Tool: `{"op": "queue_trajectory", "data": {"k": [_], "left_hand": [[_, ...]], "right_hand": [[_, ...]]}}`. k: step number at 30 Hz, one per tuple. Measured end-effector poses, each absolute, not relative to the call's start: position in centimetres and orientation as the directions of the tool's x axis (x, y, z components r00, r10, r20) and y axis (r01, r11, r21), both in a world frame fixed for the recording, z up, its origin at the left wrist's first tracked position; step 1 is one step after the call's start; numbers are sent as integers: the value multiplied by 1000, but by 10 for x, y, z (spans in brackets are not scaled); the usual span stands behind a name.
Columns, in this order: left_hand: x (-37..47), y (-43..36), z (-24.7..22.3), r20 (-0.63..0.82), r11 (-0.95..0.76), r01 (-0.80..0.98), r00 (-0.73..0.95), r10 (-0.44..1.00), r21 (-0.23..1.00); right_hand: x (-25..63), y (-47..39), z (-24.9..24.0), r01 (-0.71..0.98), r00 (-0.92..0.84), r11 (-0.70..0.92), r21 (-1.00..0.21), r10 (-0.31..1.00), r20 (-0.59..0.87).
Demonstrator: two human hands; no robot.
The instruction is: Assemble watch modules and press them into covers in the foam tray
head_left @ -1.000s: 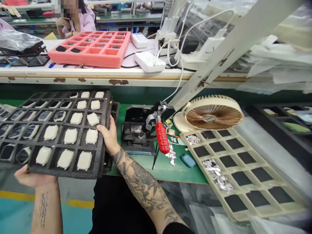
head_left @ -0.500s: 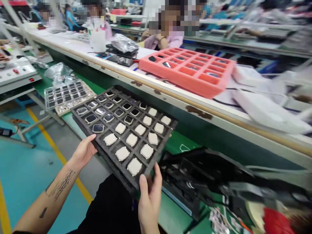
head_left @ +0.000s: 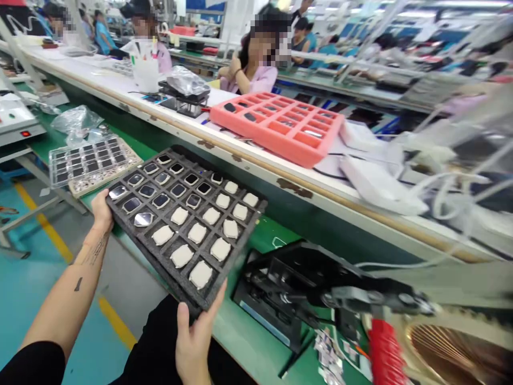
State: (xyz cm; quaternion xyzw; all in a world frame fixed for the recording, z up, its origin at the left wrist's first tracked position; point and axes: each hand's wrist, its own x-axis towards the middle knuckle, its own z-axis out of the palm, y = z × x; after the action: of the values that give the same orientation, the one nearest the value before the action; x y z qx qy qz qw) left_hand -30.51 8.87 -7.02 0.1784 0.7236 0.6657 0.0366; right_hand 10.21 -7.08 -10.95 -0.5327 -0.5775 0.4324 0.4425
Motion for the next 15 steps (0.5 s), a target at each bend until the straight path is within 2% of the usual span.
{"op": "queue_trajectory", "data": {"k": [3, 7, 11, 13, 15], "left_hand": [[-303, 89, -76, 196, 46, 215, -945, 261, 975], [-300, 62, -63, 258, 91, 293, -925, 278, 952], [-279, 36, -23, 451, 131, 503, -842, 295, 854], [-255, 43, 2, 573, 105, 651, -724, 384, 752], [-222, 73, 24, 609, 40, 771, -533, 587, 636]], "right_hand": [[89, -51, -104, 229, 11, 61, -971, 998, 65], [102, -35, -96, 273, -34, 161, -948, 987, 158], [155, -44, -96, 331, -96, 239, -913, 971, 219], [196, -53, -99, 318, -37, 309, -896, 949, 314], [240, -58, -103, 427, 93, 364, -828, 893, 441]]}}
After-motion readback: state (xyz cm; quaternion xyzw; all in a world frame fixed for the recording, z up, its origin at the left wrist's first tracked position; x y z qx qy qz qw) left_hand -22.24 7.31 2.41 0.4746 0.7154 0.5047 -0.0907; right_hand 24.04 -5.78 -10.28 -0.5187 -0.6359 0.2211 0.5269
